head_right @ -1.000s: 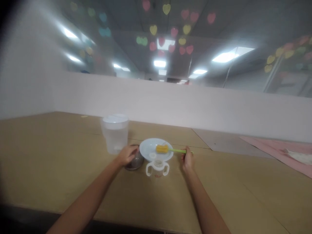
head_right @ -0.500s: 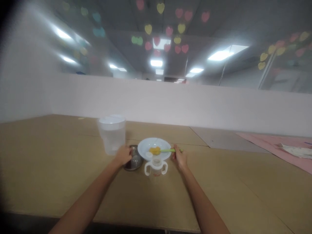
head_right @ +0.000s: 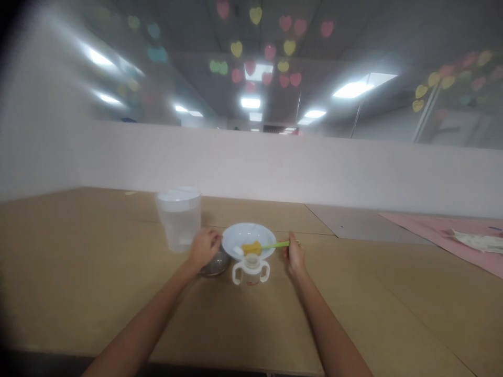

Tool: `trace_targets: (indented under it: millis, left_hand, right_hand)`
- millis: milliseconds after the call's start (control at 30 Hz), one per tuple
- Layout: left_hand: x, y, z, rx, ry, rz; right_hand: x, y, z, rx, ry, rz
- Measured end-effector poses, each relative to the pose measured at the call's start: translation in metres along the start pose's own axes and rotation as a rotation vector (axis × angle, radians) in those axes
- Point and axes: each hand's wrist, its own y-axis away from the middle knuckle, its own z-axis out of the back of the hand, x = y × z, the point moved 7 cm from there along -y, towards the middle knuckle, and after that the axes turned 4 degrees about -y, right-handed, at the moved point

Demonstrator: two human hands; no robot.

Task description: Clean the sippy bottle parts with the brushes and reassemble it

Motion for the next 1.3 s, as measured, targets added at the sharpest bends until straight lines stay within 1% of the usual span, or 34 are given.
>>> trace_targets:
  millis: [33, 100, 200, 267, 400, 467, 567, 667, 733, 833, 967, 1100, 1167, 1300]
  left_hand:
    - [-0.011, 0.001, 0.0, 0.003, 0.089, -0.057]
    - [-0.029, 0.005, -0.005, 0.057, 0.178, -0.142]
    - [-0.041, 0.009, -0.014, 0.132, 0.147, -0.179]
    - [-0.042, 0.011, -0.016, 0.138, 0.129, -0.182]
    - [-0.041, 0.011, -0.015, 0.129, 0.123, -0.18]
    - [-0.042, 0.011, -0.014, 0.12, 0.111, -0.184]
    - [-0.044, 0.012, -0.014, 0.104, 0.09, -0.198]
    - [-0.045, 0.013, -0.015, 0.088, 0.124, -0.206]
    - [-0.043, 0.013, -0.018, 0.097, 0.151, -0.191]
    - [-0.041, 0.013, -0.023, 0.134, 0.173, -0.175]
    - [-0.042, 0.014, -0.024, 0.153, 0.181, -0.213]
    - [-0.043, 0.012, -0.024, 0.157, 0.131, -0.253]
    - [-0.045, 0.009, -0.026, 0.182, 0.128, -0.262]
    - [-0.05, -0.003, -0.029, 0.238, 0.124, -0.267]
  right_hand:
    - [-0.001, -0.001, 0.0, 0.0, -0.009, -0.004]
    - [-0.003, -0.003, 0.0, 0.014, -0.016, -0.008]
    - [-0.003, -0.002, -0.003, 0.053, -0.004, -0.01]
    - [-0.002, -0.001, -0.005, 0.069, -0.015, -0.007]
    - [0.005, 0.0, -0.005, 0.057, -0.105, 0.038]
    - [0.008, 0.0, -0.008, 0.092, -0.121, 0.068]
    - [0.012, 0.002, -0.016, 0.18, -0.02, 0.164]
    - [0.016, 0.008, -0.022, 0.214, 0.106, 0.255]
    - [0.017, 0.011, -0.023, 0.208, 0.12, 0.248]
    - [0.016, 0.013, -0.022, 0.208, 0.09, 0.19]
    - [0.012, 0.008, -0.02, 0.206, 0.058, 0.14]
    - [0.011, 0.004, -0.014, 0.147, 0.086, 0.2]
    - [0.01, 0.003, -0.015, 0.159, 0.094, 0.219]
    - [0.007, 0.004, -0.018, 0.19, 0.093, 0.188]
